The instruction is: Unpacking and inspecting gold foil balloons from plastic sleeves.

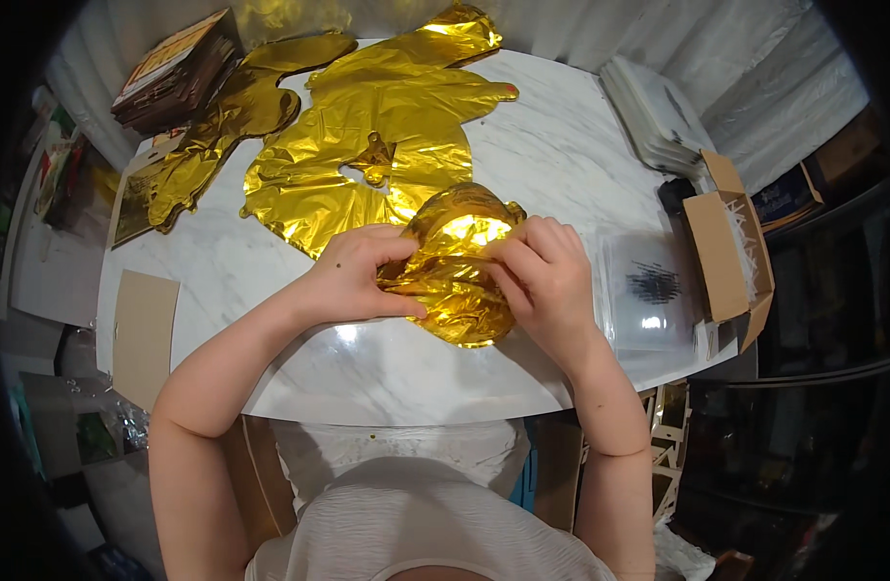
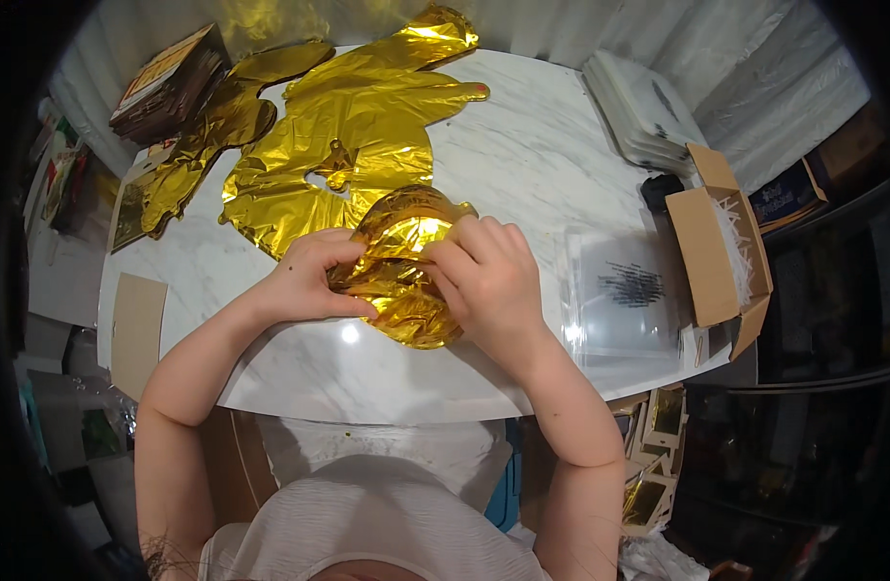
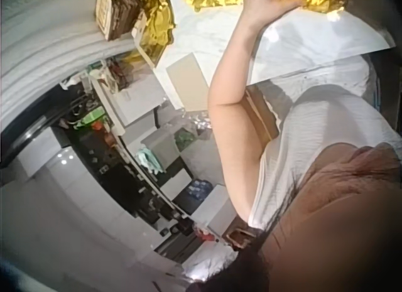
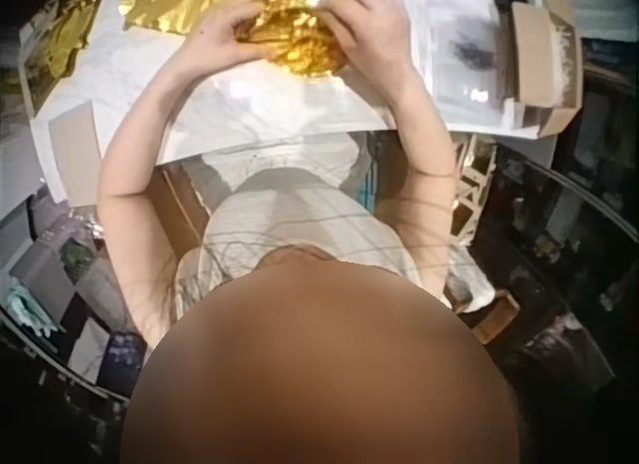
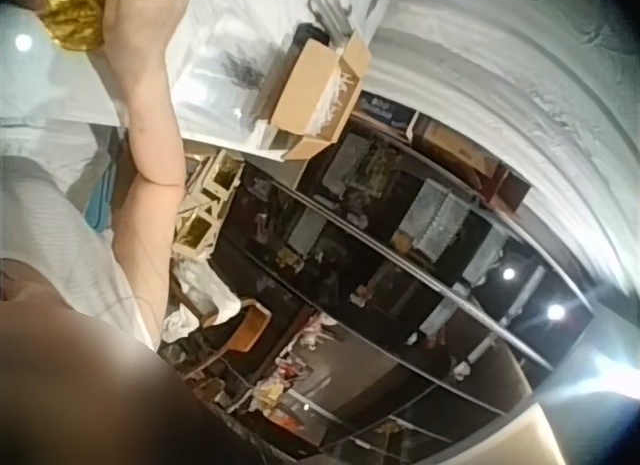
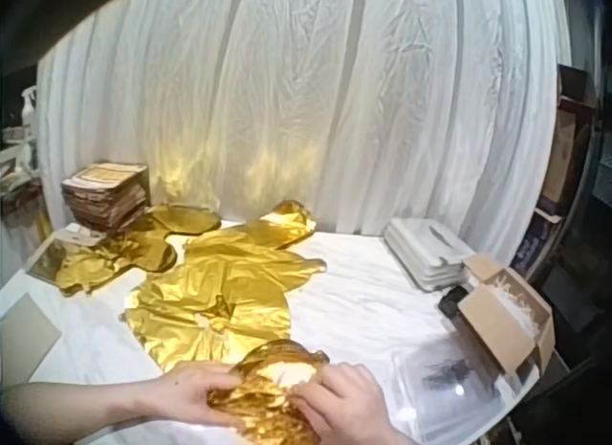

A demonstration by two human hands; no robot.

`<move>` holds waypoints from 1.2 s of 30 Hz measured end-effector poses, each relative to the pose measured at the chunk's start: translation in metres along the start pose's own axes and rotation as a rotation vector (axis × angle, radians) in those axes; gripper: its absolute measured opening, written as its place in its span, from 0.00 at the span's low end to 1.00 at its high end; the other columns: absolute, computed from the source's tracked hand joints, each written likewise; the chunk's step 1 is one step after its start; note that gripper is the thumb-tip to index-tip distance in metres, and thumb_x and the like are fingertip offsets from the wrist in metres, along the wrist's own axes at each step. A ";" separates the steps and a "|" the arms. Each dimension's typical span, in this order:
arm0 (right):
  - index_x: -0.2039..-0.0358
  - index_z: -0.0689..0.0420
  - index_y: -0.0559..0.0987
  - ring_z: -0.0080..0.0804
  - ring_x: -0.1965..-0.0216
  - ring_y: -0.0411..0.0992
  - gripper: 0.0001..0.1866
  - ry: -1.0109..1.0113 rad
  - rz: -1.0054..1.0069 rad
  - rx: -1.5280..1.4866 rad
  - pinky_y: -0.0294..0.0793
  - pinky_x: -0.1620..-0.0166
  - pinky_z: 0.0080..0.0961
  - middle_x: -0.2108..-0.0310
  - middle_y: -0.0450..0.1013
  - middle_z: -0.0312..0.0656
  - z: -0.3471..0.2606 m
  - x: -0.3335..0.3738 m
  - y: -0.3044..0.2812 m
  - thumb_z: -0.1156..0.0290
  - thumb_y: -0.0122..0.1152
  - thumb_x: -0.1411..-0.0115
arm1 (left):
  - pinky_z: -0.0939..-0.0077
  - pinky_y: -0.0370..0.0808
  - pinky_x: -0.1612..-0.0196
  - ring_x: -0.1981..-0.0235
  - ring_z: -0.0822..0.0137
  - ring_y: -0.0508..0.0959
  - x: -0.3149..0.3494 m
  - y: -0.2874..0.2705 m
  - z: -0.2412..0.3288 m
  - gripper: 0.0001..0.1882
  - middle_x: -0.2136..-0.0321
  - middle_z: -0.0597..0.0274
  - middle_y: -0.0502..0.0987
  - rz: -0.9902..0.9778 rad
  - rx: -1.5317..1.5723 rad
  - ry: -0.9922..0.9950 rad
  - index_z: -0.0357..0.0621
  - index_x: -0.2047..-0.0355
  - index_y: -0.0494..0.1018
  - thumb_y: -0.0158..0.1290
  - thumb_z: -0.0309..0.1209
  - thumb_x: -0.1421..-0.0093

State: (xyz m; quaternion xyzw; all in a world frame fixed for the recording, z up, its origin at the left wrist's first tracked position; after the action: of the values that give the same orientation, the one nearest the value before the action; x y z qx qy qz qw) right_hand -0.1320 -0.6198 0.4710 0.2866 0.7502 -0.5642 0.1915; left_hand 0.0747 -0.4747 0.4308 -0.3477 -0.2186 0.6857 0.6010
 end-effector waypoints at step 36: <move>0.65 0.55 0.87 0.40 0.59 0.76 0.14 0.024 -0.612 -0.321 0.77 0.55 0.35 0.64 0.79 0.38 0.014 0.008 -0.029 0.75 0.76 0.56 | 0.60 0.67 0.67 0.70 0.53 0.72 -0.001 0.004 -0.002 0.15 0.74 0.54 0.69 0.058 0.072 -0.053 0.38 0.68 0.67 0.53 0.37 0.30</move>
State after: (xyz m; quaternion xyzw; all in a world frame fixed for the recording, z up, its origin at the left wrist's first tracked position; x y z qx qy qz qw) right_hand -0.1572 -0.6370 0.4832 0.0212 0.8829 -0.4667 0.0470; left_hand 0.0740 -0.4767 0.4269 -0.3137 -0.1996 0.7193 0.5869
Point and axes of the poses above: each hand's wrist, its own x-axis away from the middle knuckle, its own y-axis out of the palm, z = x × y, the point moved 1 cm from there along -x, towards the middle knuckle
